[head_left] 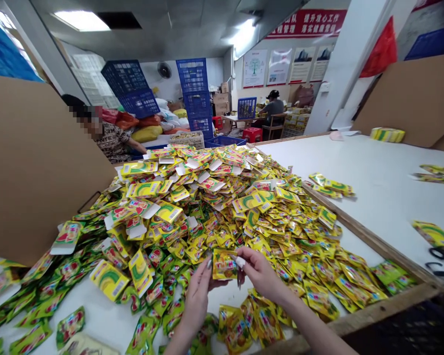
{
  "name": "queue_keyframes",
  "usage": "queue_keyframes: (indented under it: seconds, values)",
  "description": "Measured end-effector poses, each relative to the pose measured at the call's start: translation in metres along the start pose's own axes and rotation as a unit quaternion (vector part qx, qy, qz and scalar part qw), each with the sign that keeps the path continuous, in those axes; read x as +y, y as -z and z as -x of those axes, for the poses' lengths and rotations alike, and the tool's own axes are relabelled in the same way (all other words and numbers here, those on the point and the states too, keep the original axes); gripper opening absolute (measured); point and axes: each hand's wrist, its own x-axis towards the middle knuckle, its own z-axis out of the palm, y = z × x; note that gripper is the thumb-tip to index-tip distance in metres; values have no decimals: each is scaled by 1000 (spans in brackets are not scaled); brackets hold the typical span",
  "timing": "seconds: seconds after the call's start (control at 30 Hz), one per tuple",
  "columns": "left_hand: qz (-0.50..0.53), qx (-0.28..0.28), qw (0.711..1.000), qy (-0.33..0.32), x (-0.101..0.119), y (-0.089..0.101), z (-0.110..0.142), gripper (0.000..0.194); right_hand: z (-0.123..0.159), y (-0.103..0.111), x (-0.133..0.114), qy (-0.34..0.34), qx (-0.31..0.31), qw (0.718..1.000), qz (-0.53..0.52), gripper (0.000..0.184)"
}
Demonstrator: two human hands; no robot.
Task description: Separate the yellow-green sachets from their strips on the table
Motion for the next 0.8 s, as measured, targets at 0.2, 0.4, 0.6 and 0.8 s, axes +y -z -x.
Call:
queue_keyframes:
  seconds: [0.2, 0.4, 0.6, 0.8]
  values:
    - [75, -12, 997, 20, 10, -10, 5, 35, 5, -4, -2, 4, 87, 993, -76, 25]
    - [-185, -81, 972, -122, 33, -5, -4, 31, 3, -14, -3, -42, 32, 956, -289, 30]
    - [-618, 190, 744, -169, 121, 46, -75, 61, 8, -5, 3, -50, 106, 961, -251, 32]
    - [-640, 179, 738, -117, 131, 55, -134, 64, 22, -5, 8, -70, 104, 963, -238, 30]
